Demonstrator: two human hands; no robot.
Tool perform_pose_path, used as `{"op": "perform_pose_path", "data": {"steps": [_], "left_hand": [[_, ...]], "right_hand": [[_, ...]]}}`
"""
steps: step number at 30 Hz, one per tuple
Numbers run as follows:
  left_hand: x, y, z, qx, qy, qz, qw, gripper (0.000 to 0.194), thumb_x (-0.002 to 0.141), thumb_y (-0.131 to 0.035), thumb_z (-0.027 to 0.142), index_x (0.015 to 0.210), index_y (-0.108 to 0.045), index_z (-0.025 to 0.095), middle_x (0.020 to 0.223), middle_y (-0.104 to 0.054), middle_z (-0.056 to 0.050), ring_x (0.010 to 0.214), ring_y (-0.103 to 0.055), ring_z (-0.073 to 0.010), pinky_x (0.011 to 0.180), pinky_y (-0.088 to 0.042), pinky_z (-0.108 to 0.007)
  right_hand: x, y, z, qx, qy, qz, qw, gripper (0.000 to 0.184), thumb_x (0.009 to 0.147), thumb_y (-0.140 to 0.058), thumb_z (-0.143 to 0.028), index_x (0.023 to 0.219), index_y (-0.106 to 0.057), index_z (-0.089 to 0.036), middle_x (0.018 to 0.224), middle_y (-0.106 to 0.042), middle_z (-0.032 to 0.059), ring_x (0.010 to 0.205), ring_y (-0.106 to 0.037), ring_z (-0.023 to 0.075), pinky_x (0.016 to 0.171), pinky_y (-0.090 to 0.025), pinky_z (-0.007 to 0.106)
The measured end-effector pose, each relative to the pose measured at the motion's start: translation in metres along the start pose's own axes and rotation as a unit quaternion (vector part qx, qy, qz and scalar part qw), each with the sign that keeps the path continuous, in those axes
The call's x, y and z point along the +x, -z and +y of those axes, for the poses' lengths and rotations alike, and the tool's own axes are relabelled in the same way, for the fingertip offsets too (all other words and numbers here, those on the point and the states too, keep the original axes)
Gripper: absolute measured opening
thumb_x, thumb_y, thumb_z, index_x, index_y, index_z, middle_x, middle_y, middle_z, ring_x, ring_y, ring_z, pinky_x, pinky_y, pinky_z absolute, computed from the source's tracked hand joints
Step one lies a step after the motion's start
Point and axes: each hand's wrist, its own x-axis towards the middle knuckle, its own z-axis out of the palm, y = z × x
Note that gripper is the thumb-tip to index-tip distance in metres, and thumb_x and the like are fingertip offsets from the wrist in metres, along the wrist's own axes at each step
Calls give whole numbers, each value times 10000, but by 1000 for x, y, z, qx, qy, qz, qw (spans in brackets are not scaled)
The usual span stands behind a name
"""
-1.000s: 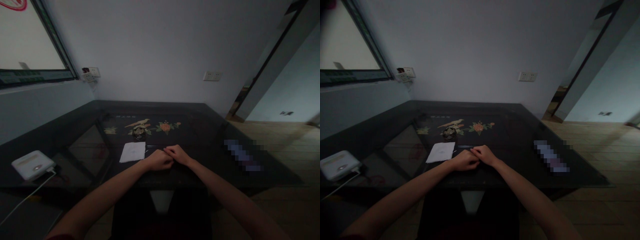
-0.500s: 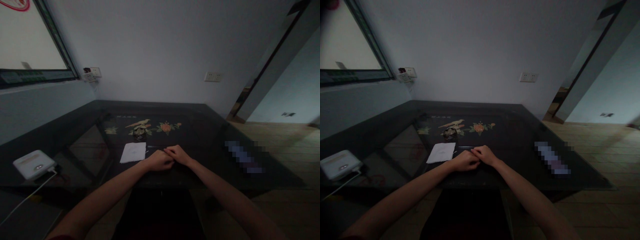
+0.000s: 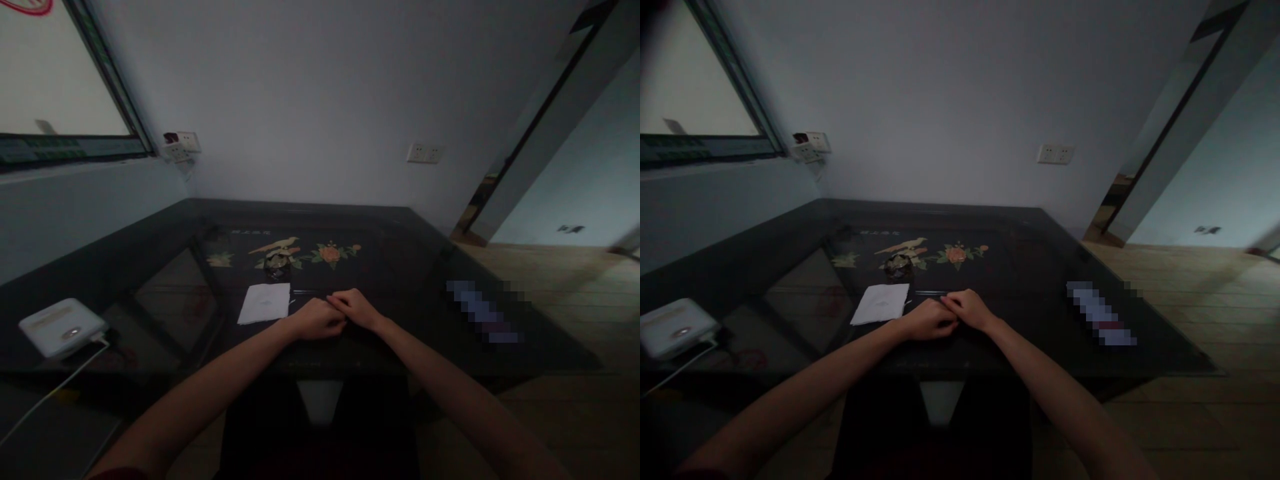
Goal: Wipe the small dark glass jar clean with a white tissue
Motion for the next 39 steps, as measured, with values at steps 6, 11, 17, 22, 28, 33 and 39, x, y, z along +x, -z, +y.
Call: {"op": "perform_pose_path", "data": {"steps": [6,11,17,22,28,33,39], "left_hand": [[0,-3,-1,-5,4,7,1000,199,840,-499,248,743,-658,177,695,-666,-26,609,-577,-123,563,-360,-222],[0,-2,-1,-8,-1,8,1000,207,841,-491,244,729,-651,176,683,-662,-28,596,-567,-122,555,-348,-225],[0,-1,0,-6,1,0,1000,208,848,-490,247,750,-658,172,697,-670,-32,602,-566,-123,553,-339,-224],[0,0,1,-5,2,-2,1000,222,857,-480,249,744,-654,171,707,-677,-37,621,-585,-129,567,-353,-223],[0,-1,1,6,-5,9,1000,210,853,-486,249,761,-659,172,726,-692,-37,640,-609,-140,556,-352,-231],[-1,-3,-1,6,-2,8,1000,224,858,-479,262,767,-664,175,720,-686,-32,634,-602,-133,561,-364,-227],[-1,0,0,9,-2,1,1000,227,860,-470,258,783,-669,180,737,-690,-34,643,-596,-132,567,-362,-227]], "right_hand": [[0,0,1,-5,4,-4,1000,508,916,-354,-518,556,-450,-173,536,-453,-28,532,-393,98,543,-260,237],[0,-1,2,-21,6,-1,1000,501,919,-358,-505,555,-452,-173,531,-450,-28,527,-391,97,539,-248,240],[0,0,2,-24,-3,-2,1000,496,917,-366,-497,549,-443,-174,530,-448,-27,525,-391,97,538,-234,243],[0,1,2,-35,5,-6,999,484,922,-362,-483,557,-443,-174,537,-449,-28,527,-398,96,545,-234,244],[0,1,0,-33,3,-2,999,470,921,-370,-462,555,-434,-174,531,-443,-29,524,-393,95,544,-227,244],[0,0,2,-44,1,-4,999,465,922,-373,-450,558,-448,-171,534,-448,-27,527,-398,94,546,-227,240],[0,0,3,-46,2,-2,999,481,925,-366,-464,551,-448,-172,527,-447,-29,519,-380,92,543,-228,237]]}}
